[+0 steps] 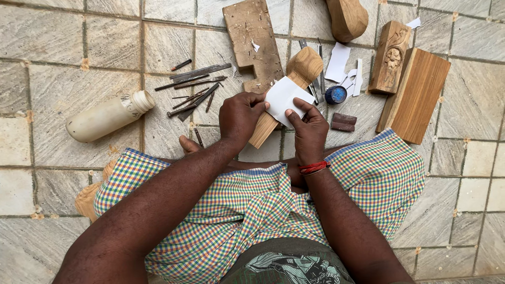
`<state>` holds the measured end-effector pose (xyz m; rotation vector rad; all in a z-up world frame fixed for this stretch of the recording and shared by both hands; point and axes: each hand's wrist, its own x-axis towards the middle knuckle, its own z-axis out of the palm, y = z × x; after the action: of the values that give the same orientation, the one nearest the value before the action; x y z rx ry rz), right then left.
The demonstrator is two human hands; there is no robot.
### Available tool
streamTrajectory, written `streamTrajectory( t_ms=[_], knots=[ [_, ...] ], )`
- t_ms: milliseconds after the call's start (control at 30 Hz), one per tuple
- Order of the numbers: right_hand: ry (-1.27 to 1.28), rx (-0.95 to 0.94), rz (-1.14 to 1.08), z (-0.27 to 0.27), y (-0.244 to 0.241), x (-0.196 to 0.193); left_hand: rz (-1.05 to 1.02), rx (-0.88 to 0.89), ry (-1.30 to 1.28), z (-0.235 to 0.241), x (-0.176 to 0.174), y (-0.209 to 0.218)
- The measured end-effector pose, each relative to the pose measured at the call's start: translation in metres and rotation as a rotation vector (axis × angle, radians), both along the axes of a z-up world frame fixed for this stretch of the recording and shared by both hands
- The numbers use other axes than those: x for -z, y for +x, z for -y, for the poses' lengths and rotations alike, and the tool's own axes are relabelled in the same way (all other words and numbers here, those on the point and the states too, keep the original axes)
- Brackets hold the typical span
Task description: The person sits on the floor and uses a chisel to carve a wooden block. They repeatedly place a paper template on the wood, trace the outline with a pencil, and then carve along the marked lines. The person handles the wooden block, paper template, pencil, and chisel throughout the process.
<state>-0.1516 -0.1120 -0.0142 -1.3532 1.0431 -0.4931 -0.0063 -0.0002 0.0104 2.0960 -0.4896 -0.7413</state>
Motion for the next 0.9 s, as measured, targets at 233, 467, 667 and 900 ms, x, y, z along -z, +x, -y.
streamTrajectory(
  t_ms=[233,467,667,900],
  knots=[
    [-0.056,0.005,0.007,0.0023,-0.0028,0.0041,0.042,0.016,-0.019,0.0017,-0.0018,-0.0025],
    [-0.128,-0.03,-0.035,-0.0012,-0.0033,0.0022,0.137,0.113,-0.004,-0.001,0.0014,-0.001],
    [-0.12,-0.011,-0.023,-0.002,-0.0008,-0.0007,0.21,0.145,-0.027,-0.0009,0.0058,-0.0015],
    [-0.105,-0.017,-0.005,-0.0025,-0.001,0.0002,0.339,0.216,-0.02,-0.0021,0.0052,-0.0008]
  ],
)
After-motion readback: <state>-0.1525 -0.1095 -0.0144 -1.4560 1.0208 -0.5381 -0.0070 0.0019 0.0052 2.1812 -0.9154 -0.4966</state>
